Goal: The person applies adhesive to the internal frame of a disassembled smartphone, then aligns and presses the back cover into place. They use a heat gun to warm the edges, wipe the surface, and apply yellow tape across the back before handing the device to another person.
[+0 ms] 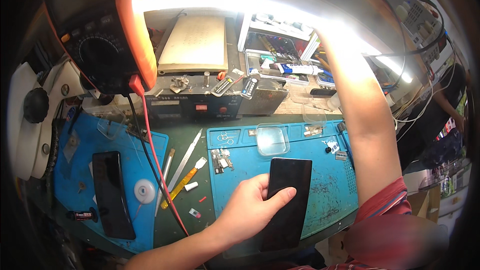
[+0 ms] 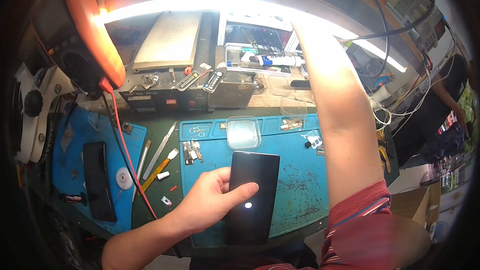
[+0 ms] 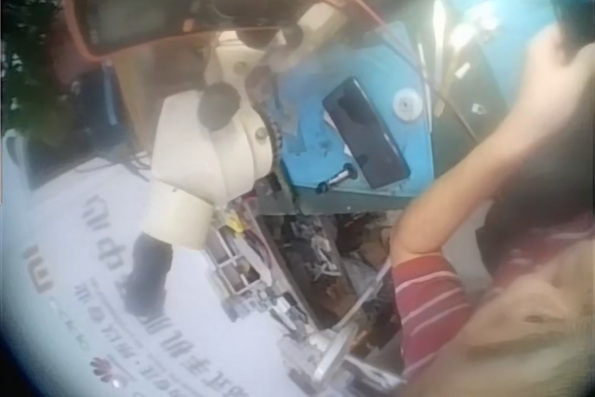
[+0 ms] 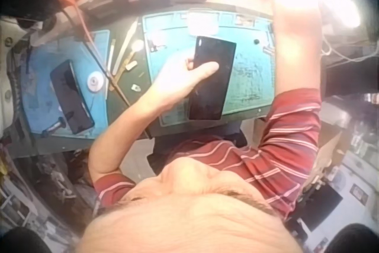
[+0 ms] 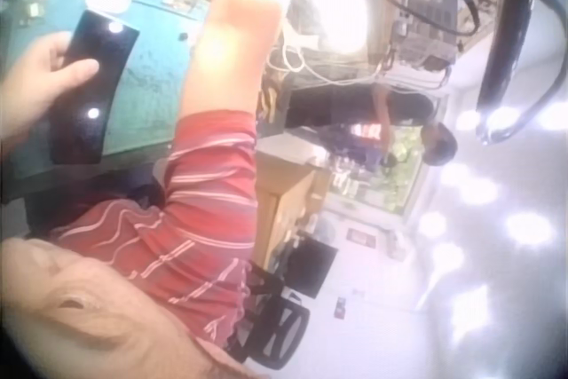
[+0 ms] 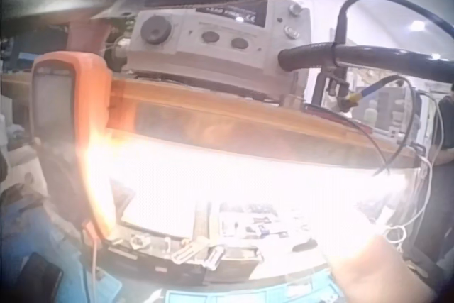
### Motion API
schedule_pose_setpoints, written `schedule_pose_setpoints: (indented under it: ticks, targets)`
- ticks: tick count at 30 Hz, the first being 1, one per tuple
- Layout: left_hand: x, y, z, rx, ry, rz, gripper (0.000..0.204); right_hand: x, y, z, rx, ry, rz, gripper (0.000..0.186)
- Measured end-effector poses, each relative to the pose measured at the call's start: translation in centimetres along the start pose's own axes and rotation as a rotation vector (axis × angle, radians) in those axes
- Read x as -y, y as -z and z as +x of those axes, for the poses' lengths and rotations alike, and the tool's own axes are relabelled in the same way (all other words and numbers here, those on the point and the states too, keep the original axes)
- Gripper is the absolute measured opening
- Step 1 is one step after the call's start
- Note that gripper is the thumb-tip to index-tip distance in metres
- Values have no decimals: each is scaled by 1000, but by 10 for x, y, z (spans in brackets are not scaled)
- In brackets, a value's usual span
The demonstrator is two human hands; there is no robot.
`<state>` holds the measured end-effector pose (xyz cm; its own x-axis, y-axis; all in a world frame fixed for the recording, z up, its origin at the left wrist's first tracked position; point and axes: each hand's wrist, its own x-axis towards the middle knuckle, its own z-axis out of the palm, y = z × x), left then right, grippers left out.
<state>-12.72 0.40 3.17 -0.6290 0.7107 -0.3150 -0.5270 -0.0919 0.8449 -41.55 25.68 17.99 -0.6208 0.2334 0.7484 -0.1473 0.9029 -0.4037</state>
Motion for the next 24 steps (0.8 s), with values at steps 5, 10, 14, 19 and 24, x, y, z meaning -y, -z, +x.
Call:
schedule_pose_setpoints:
  ticks: [5,10,14,19,24]
  targets:
    - [0,0,0,11,-13,8,30,-2,1,-1,3,-9,6,21]
    - [-3,-2,-1,9,-10,6,29,-5,0,0,4,-21,7,20]
    - [-1,-2,-1,2,-18,13,30,-5,-1,0,6,-26,17,19]
    - [0,0,0,11,-7,26,30,-6,-5,-4,7,-40,27,18]
    - [-2,0,-2,0,-12,3,29,-9,-7,-5,4,-63,59,17]
